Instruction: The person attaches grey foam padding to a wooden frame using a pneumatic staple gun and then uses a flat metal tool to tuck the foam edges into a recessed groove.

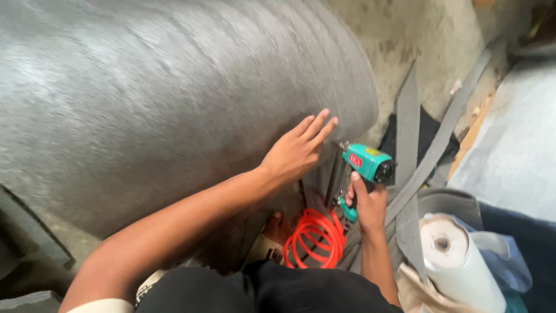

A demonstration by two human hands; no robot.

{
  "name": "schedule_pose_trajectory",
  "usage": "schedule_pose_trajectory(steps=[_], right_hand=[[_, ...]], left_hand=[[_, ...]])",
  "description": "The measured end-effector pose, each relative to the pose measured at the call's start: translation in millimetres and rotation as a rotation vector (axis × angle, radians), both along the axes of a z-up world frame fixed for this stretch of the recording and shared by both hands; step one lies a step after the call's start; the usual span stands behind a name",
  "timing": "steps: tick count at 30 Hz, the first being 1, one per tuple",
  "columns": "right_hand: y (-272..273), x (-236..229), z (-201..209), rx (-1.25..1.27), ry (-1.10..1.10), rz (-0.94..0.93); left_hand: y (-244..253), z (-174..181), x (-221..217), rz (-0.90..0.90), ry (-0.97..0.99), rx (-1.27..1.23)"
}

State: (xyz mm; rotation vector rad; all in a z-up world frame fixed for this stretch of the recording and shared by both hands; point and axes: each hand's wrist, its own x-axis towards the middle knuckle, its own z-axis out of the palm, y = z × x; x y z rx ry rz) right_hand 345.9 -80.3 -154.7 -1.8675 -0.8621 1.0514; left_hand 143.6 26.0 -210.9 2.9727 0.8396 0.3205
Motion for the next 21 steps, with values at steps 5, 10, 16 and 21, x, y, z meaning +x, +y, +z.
schedule_pose_trajectory(steps=[5,10,16,21], right_hand=[[17.2,8.2,-6.3,0.040,0.086,0.011],[23.3,19.4,-7.0,0.075,0.052,-0.019],[23.9,15.8,-8.8,-0.004,0.008,-0.005],[21.9,10.2,0.0,0.000,0.021,-0.042]], left_hand=[[-3.6,-23.4,22.4,0.148,-0.375,-0.182],[20.9,-18.1,8.4,0.312,-0.332,-0.394],[52.4,-20.0,27.4,0.244,-0.367,-0.429],[79.7,-37.3,19.6,0.241,-0.562,-0.239]])
